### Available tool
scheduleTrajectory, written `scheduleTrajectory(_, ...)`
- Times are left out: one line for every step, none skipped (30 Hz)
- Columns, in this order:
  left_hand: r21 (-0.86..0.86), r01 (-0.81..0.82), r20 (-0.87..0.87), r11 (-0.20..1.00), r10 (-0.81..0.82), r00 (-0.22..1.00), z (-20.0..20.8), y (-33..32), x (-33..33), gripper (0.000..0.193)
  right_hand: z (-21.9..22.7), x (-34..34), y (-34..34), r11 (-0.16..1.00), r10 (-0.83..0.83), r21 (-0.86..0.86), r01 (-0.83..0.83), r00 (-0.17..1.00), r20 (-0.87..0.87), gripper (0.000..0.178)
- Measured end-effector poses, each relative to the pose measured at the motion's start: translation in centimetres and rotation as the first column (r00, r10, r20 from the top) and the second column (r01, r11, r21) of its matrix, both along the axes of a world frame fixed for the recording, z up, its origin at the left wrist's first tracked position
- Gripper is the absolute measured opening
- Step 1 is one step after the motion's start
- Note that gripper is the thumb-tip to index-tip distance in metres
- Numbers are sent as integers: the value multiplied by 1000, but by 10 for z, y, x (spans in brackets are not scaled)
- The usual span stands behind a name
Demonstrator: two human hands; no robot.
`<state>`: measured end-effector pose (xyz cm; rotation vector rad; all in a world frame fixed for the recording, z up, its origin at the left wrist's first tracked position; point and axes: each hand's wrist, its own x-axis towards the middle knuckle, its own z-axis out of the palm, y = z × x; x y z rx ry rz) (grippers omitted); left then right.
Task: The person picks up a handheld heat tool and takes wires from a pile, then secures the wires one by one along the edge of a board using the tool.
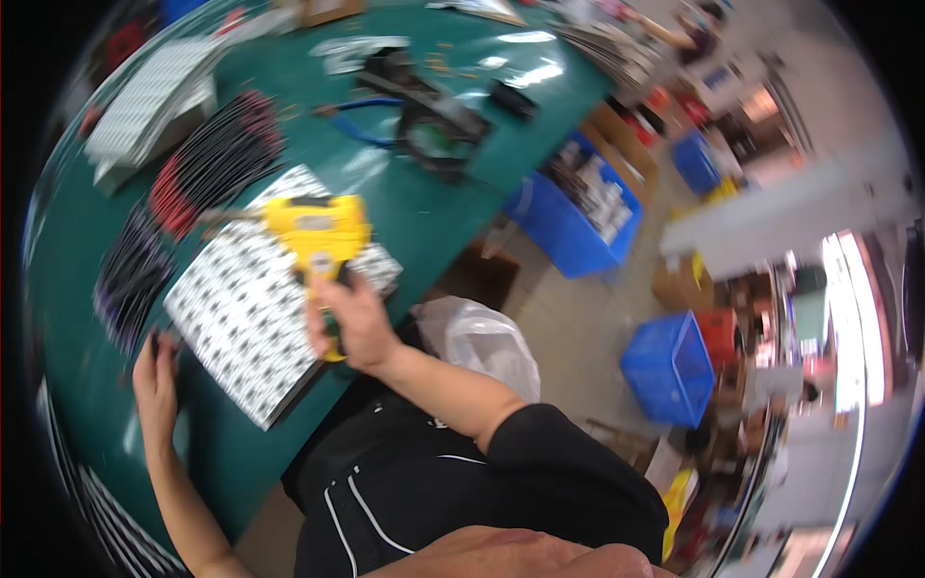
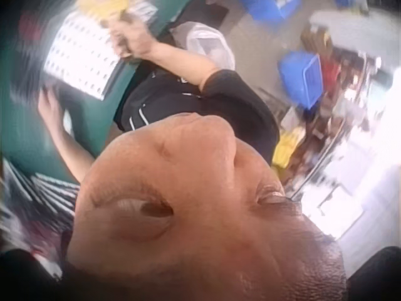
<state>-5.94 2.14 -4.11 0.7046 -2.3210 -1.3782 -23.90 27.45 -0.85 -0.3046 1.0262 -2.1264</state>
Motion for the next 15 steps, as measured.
scheduleTrajectory(28,-67,-10,997,67,998,-5,-4,8,19,-1,1,-4,1000,7,10,-7,1000,-8,22)
scheduleTrajectory(25,-80,-23,996,81,996,-8,-7,15,17,-6,3,-7,999,7,-45,-9,1000,-29,22)
scheduleTrajectory(24,-102,-34,994,103,994,-8,-10,20,17,0,4,-8,997,40,-59,-40,999,-11,20)
scheduleTrajectory(34,-96,4,995,96,995,-7,-13,22,17,0,5,-8,997,40,-70,-43,998,-41,19)
scheduleTrajectory(41,-102,46,994,100,994,-6,-17,25,17,0,7,-7,995,36,-87,-46,993,-117,18)
scheduleTrajectory(48,-61,41,997,60,997,-11,-26,25,17,-1,8,-7,996,33,-80,-43,992,-120,19)
scheduleTrajectory(90,-51,46,995,47,998,-17,-35,23,18,-1,9,-6,996,34,-73,-43,992,-122,20)
scheduleTrajectory(119,-56,51,991,51,997,-15,-37,22,19,-3,9,-7,996,25,-83,-36,991,-129,20)
scheduleTrajectory(113,-37,47,993,32,998,-16,-37,20,19,-4,9,-7,995,18,-91,-31,991,-136,20)
scheduleTrajectory(34,-114,-5,993,115,993,-17,-36,19,20,-6,10,-6,993,7,-113,-24,989,-150,21)
scheduleTrajectory(-45,-207,-66,977,204,977,-14,-36,21,22,-5,10,-7,992,2,-122,-21,988,-152,21)
scheduleTrajectory(-159,-185,-37,970,181,983,-6,-44,28,25,-5,10,-7,993,7,-117,-26,986,-167,22)
scheduleTrajectory(-166,-185,-41,969,180,983,-5,-49,31,25,-4,11,-7,993,13,-111,-33,983,-182,22)
scheduleTrajectory(-202,-294,-190,934,257,948,-2,-51,27,26,-6,10,-8,993,13,-116,-35,982,-186,24)
scheduleTrajectory(-218,-405,-337,888,320,885,0,-51,25,26,-6,10,-8,993,6,-118,-29,982,-190,24)
